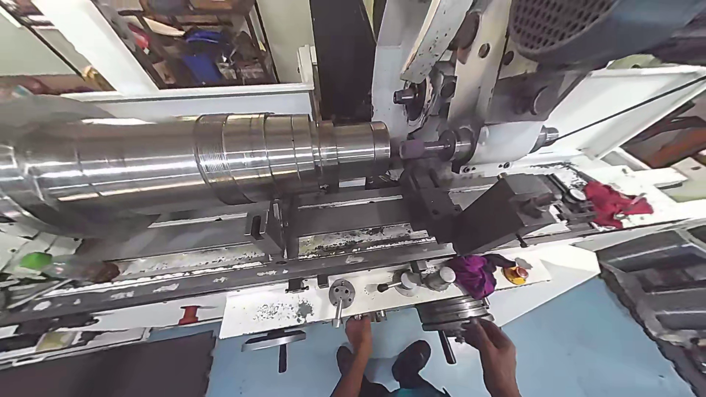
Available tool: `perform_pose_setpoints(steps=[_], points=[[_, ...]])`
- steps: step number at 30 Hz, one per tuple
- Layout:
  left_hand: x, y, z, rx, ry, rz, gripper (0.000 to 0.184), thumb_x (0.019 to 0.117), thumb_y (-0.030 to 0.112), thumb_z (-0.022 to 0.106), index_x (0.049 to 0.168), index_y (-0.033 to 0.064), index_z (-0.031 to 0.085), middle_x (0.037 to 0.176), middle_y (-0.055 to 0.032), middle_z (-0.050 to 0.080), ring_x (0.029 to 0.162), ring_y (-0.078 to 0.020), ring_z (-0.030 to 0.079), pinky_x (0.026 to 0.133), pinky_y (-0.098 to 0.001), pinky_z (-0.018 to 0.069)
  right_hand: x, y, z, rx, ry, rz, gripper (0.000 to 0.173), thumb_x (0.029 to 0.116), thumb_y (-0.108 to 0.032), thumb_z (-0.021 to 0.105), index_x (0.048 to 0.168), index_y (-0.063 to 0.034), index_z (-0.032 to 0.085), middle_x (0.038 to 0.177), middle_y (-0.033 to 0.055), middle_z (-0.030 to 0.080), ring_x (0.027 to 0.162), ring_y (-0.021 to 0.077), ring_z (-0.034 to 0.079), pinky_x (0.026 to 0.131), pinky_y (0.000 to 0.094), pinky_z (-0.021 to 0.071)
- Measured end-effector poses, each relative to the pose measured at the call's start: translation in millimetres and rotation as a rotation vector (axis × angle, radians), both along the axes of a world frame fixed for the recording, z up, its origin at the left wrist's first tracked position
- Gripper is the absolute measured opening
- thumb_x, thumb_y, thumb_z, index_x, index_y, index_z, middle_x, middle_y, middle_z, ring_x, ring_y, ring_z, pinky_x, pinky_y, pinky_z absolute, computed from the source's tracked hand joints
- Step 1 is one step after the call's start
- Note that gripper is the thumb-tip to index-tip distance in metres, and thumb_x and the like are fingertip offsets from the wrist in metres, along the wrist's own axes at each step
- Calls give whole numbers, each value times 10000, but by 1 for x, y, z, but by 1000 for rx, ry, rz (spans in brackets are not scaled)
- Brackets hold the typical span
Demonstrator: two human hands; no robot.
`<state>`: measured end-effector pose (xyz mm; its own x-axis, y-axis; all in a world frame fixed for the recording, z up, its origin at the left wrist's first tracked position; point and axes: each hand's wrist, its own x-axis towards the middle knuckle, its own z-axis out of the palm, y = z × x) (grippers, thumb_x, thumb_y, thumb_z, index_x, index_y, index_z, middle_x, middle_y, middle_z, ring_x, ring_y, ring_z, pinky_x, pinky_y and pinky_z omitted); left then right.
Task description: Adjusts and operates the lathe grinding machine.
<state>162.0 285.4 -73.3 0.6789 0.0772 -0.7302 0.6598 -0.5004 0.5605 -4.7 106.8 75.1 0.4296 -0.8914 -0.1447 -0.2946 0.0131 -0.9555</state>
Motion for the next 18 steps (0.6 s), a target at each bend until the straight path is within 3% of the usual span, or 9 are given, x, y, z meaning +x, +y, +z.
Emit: perform_pose_setpoints(steps=[2, 4, 5, 7, 9, 11, 13, 16, 18], points=[[0, 3, -4, -114, 15, 19, 279, 894, 149, 753, 1047, -75, 687, 913, -238, 656, 762, -336, 615, 718, -526, 517, 17, -6, 41, -168, -144, 24, 213, 1010, -166, 543, 1051, 20, 636, 786, -33, 703, 657, 53, 687, 651, 251, 617], [1, 11, -7, -379, 105, 75, 84, 923, 51, 674, 896, -5, 617, 605, -44, 520, 451, -105, 460, 432, -263, 426, 35, -13, 80, -329, -267, 80, 225, 1040, -187, 508, 1062, -1, 633, 814, -75, 703, 695, 33, 692, 683, 243, 624], [2, 17, -11, -583, 220, 127, 109, 967, 26, 583, 860, 34, 568, 537, 16, 462, 384, -45, 410, 369, -190, 377, 42, -16, 97, -404, -306, 111, 253, 1056, -208, 495, 1082, 5, 629, 837, -78, 702, 722, 33, 693, 702, 247, 623], [4, 23, -20, -839, 387, 197, 183, 1009, 37, 474, 842, 66, 546, 519, 46, 440, 366, -19, 379, 353, -157, 335, 53, -23, 122, -530, -347, 167, 317, 1079, -253, 466, 1131, 22, 615, 892, -72, 705, 771, 30, 697, 735, 256, 624], [2, 17, -19, -771, 364, 194, 161, 1016, 79, 516, 868, 52, 573, 533, 40, 446, 374, -26, 382, 357, -165, 340, 64, -29, 139, -627, -346, 218, 379, 1087, -287, 465, 1159, 60, 600, 929, -31, 714, 796, 37, 702, 750, 259, 625], [-5, 5, -13, -447, 164, 136, 160, 982, 145, 655, 943, -3, 609, 605, -28, 508, 443, -95, 460, 421, -241, 415, 72, -32, 149, -706, -328, 267, 401, 1087, -297, 487, 1134, 80, 615, 916, -20, 705, 799, 10, 685, 754, 230, 610], [-15, -5, -7, -174, -26, 97, 463, 923, 238, 774, 1202, -90, 607, 927, -231, 670, 746, -310, 676, 687, -478, 582, 79, -32, 152, -699, -344, 306, 313, 1068, -237, 527, 1099, 55, 636, 899, -33, 706, 781, 3, 678, 732, 213, 605], [-31, -16, -8, -78, -173, 98, 838, 856, 245, 844, 1470, -96, 387, 1313, -340, 596, 1179, -456, 633, 1014, -606, 504, 85, -27, 154, -631, -374, 304, 228, 1053, -187, 539, 1069, 17, 642, 857, -71, 711, 732, -3, 682, 688, 191, 605], [-36, -21, -21, -124, -139, 123, 875, 842, 207, 861, 1490, -69, 341, 1276, -348, 611, 1127, -471, 656, 962, -612, 529, 86, -27, 156, -609, -371, 293, 225, 1052, -181, 527, 1062, 13, 641, 847, -77, 711, 720, -8, 680, 674, 183, 601]])
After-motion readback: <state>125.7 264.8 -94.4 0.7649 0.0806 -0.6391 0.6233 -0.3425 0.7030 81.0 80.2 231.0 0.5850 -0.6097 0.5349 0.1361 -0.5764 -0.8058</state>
